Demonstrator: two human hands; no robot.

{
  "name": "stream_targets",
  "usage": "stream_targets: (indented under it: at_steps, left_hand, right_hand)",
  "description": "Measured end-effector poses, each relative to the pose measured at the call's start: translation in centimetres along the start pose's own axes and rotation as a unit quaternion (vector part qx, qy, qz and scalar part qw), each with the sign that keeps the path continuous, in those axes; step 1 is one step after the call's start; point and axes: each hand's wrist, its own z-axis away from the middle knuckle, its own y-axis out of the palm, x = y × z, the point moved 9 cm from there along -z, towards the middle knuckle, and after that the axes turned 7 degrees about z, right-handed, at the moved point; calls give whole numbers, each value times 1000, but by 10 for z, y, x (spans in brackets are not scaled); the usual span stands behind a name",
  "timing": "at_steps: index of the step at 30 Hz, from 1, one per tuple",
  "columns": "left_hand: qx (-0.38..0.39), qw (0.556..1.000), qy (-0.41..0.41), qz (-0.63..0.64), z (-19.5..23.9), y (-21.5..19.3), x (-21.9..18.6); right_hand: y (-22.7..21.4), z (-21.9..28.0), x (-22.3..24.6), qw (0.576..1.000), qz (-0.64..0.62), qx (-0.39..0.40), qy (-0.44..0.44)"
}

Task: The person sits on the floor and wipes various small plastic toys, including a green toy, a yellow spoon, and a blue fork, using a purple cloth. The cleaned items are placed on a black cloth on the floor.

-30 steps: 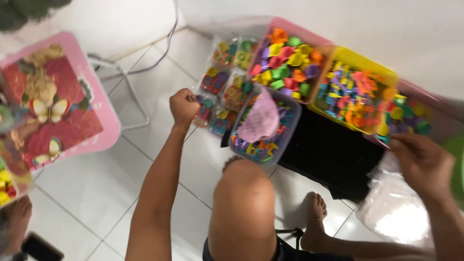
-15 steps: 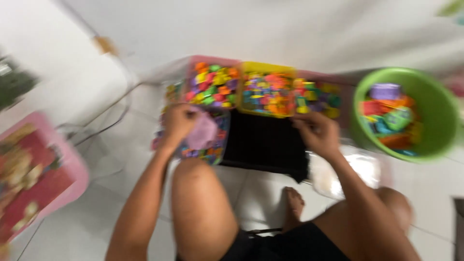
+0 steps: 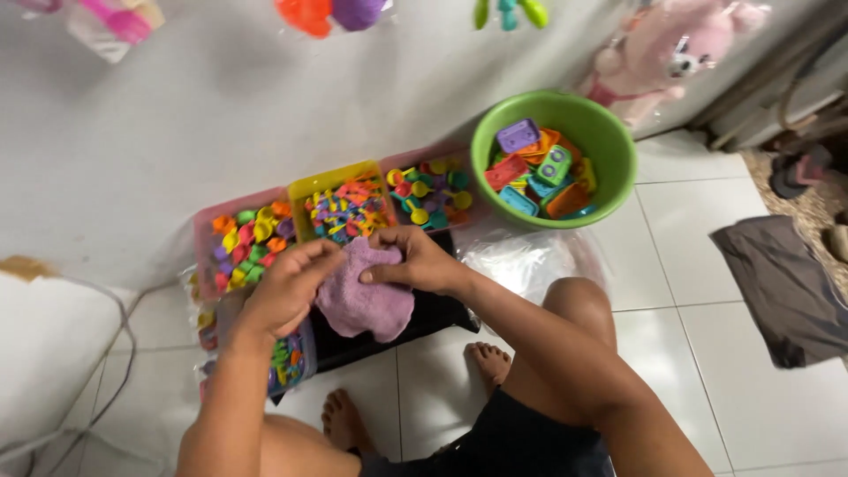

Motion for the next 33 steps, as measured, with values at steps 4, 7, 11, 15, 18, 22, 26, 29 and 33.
stream_targets:
  at_steps: [4,7,11,15,18,22,26,29,33]
  left_hand:
    - [-102,951,-181,228,-2,19,37]
    - [-137,941,-238,197,-2,35,45]
    - [-135,937,-231,227,-11,51,55]
    - [-140,928,-220,266,-20,48,65]
    - [-145,919,-214,298,-25,41,74]
    - [-154,903,-201,346,-25,29,87]
    - [-163,888,-190,386,-23,17,98]
    - [-169,877,-181,412,-25,12,105]
    - [-181,864,-165,439,-25,9,110]
  right_hand:
    - [-31,5,32,996,-45,-79,-27]
    - [-41,-2,29,993,-33,-110,-37]
    - [-66,-8,10,967,180,-178,-21]
    - [-103,-24,26,959,244,-146,-15]
    - [-164,-37,19,940,292,-153,-91]
    - [-318,-29,-41,783,534,-315,47]
    - [-423,3,-128,686,611,-325,223]
    - [-436,20,-176,710,579,-233,326]
    - [-411,20,-161,717,581,-193,334]
